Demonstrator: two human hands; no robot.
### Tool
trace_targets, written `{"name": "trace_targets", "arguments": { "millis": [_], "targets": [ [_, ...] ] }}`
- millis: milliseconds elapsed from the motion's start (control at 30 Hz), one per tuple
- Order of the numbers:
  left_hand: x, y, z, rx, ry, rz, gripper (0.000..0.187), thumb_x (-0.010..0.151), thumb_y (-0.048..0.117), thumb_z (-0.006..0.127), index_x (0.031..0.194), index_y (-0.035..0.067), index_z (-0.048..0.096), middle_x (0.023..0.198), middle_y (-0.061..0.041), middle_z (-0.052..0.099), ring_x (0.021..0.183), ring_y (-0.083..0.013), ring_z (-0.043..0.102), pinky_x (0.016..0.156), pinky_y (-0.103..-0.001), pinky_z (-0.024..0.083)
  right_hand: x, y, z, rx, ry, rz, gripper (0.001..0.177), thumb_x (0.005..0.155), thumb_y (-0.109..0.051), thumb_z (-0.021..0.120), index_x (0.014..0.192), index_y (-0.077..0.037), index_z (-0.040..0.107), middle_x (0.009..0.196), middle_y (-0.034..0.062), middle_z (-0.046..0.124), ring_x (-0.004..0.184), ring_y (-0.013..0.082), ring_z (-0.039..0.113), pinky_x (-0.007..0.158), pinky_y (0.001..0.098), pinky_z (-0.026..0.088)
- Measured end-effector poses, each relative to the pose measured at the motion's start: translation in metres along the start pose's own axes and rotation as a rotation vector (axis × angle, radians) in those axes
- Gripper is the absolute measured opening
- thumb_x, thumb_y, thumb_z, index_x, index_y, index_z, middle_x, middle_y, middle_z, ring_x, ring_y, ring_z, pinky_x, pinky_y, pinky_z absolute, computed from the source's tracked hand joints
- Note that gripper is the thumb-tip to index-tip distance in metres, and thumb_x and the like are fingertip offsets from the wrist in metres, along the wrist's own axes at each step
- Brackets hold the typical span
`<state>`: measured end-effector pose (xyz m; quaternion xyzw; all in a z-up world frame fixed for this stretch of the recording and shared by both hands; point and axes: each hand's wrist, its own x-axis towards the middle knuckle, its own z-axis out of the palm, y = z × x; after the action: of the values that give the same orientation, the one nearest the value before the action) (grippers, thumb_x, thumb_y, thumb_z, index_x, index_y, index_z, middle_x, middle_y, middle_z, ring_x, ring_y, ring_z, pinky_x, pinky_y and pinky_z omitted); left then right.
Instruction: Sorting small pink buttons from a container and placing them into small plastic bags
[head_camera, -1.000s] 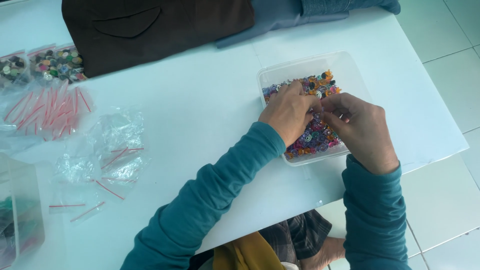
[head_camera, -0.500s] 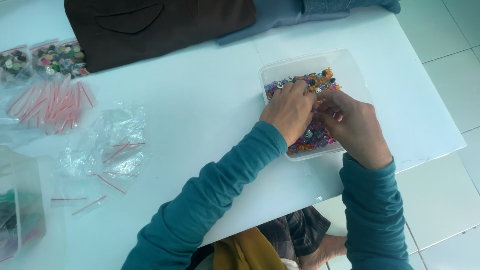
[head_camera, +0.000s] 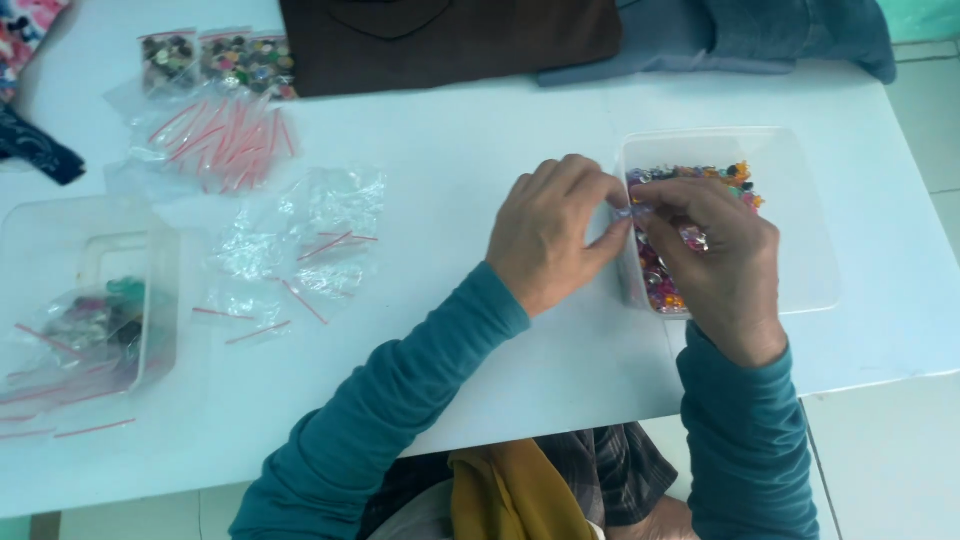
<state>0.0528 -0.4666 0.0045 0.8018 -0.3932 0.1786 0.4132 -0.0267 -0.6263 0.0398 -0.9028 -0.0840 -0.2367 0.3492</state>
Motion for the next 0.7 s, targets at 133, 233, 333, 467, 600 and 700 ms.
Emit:
{"name": "trace_targets", "arguments": {
  "millis": [133, 233, 333, 467, 600, 700],
  "targets": [
    [-0.043, -0.055, -0.028, 0.045, -0.138, -0.173, 0.021, 0.094, 0.030, 0.072, 0.109, 0.021, 0.060, 0.100, 0.004, 0.057, 0.097, -0.0188, 0.068, 0.081, -0.040, 0.054, 0.015, -0.016, 0.054, 0.058, -0.047, -0.003, 0.028, 0.089, 0.016, 0.073, 0.113, 0.002, 0.077, 0.096, 0.0202, 0.072, 0.084, 0.0317, 0.073, 0.073, 0.0384, 0.060],
    [-0.070, -0.083, -0.040, 0.112, -0.265, -0.325, 0.021, 0.095, 0.031, 0.073, 0.110, 0.021, 0.062, 0.097, 0.003, 0.062, 0.092, -0.0197, 0.071, 0.082, -0.041, 0.054, 0.015, -0.014, 0.100, 0.083, -0.139, -0.035, 0.032, 0.086, 0.014, 0.074, 0.114, -0.001, 0.076, 0.094, 0.0189, 0.073, 0.081, 0.0330, 0.075, 0.067, 0.0382, 0.061],
    [-0.089, -0.100, -0.036, 0.136, -0.364, -0.447, 0.022, 0.095, 0.031, 0.072, 0.112, 0.022, 0.063, 0.098, 0.003, 0.064, 0.095, -0.0190, 0.073, 0.084, -0.041, 0.054, 0.011, -0.009, 0.134, 0.054, -0.228, 0.019, 0.037, 0.085, 0.016, 0.071, 0.119, 0.001, 0.073, 0.091, 0.0211, 0.074, 0.081, 0.0341, 0.076, 0.069, 0.0411, 0.064],
    [-0.094, -0.107, -0.032, 0.168, -0.387, -0.460, 0.021, 0.096, 0.030, 0.070, 0.113, 0.021, 0.063, 0.100, 0.002, 0.064, 0.098, -0.0197, 0.073, 0.086, -0.042, 0.055, 0.004, 0.004, 0.152, -0.069, -0.272, -0.032, 0.038, 0.087, 0.013, 0.071, 0.122, 0.000, 0.070, 0.092, 0.0199, 0.073, 0.083, 0.0330, 0.076, 0.067, 0.0406, 0.065],
    [-0.093, -0.106, -0.032, 0.213, -0.401, -0.460, 0.020, 0.097, 0.029, 0.068, 0.115, 0.021, 0.063, 0.097, 0.002, 0.063, 0.097, -0.0197, 0.072, 0.087, -0.041, 0.055, 0.000, 0.005, 0.151, -0.144, -0.272, -0.051, 0.037, 0.089, 0.011, 0.071, 0.125, 0.000, 0.068, 0.094, 0.0201, 0.071, 0.087, 0.0334, 0.075, 0.069, 0.0402, 0.066],
    [-0.093, -0.104, -0.032, 0.252, -0.397, -0.469, 0.022, 0.097, 0.028, 0.068, 0.117, 0.020, 0.062, 0.099, 0.001, 0.062, 0.097, -0.0213, 0.071, 0.087, -0.042, 0.055, 0.000, 0.003, 0.150, -0.164, -0.252, -0.070, 0.038, 0.090, 0.012, 0.070, 0.126, 0.001, 0.067, 0.094, 0.0206, 0.071, 0.091, 0.0349, 0.075, 0.069, 0.0413, 0.067]
  ]
}}
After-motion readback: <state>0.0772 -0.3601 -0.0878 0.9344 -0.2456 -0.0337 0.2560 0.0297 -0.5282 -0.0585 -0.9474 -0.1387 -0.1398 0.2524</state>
